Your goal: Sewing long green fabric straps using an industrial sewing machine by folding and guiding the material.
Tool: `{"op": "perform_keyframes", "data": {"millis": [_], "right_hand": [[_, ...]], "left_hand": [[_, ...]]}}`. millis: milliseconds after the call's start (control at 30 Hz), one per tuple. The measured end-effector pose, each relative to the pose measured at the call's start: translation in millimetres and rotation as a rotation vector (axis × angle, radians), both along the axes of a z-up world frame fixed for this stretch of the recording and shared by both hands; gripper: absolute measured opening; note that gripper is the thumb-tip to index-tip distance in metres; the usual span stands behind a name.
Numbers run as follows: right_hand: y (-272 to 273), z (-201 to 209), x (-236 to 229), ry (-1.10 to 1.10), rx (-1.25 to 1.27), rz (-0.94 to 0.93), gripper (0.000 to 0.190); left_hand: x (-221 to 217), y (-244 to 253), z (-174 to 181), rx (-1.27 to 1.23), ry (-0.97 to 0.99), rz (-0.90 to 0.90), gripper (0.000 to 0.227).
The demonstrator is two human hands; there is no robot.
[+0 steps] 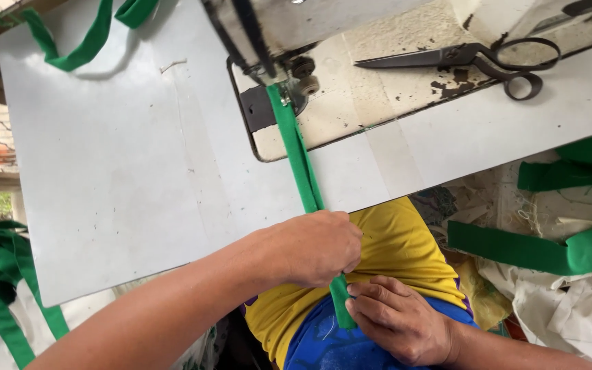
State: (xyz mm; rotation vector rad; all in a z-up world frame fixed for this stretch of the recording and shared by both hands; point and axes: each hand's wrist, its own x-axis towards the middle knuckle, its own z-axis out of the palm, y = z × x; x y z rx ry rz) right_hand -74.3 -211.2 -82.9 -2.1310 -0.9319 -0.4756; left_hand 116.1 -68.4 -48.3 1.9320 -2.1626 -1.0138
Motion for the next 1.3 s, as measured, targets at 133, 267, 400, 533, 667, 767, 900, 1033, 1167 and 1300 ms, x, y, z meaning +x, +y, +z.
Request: {"op": "perform_keyframes", "data": {"millis": [133,267,400,533,667,767,900,1033,1167,1300], "right_hand": [[0.0,4.3,8.8,-0.016,0.019,0.054,0.017],[1.7,6.9,9.4,0.018,0.008,0.026,0.018],[1.9,6.1,7.0,-0.039,-0.028,-0.024,0.016],[2.3,29.8,23.8,-0.185,-0.12,0.021,0.007],[8.9,49.9,38.7,-0.268,-0.135,0.086,0.018],[14.3,47.3,39.4,-0.292,-0.165,0.09,0.02],[24.3,15.1,28.0,-0.029,0.066,0.029,0.012],[19.4,3.1,29.0,0.279,0.308,0.055,0.011],[14.9,21.7,45.3,0.256,0.28,0.097,0.006],[7.6,31.5,59.5,0.274,0.15,0.244,0.009]], "left_hand": [[2.9,-5.7,28.3,0.111,0.042,0.021,0.018],[-3.3,-8.7,33.4,0.146,-0.07,-0.005,0.019],[-10.1,-11.5,42.6,0.184,-0.152,-0.034,0.013],[-7.4,-15.3,62.4,0.3,-0.119,-0.008,0.011],[-5.7,-25.3,82.9,0.419,-0.143,-0.057,0.014],[-2.9,-29.6,85.6,0.6,-0.186,-0.142,0.022],[9.4,-13.5,62.7,0.396,-0.013,0.037,0.016],[57.7,27.2,45.6,-0.362,-0.176,0.365,0.023],[86.3,40.2,58.2,-0.402,-0.581,0.224,0.037],[91.1,34.6,54.4,-0.402,-0.72,0.007,0.038]]}}
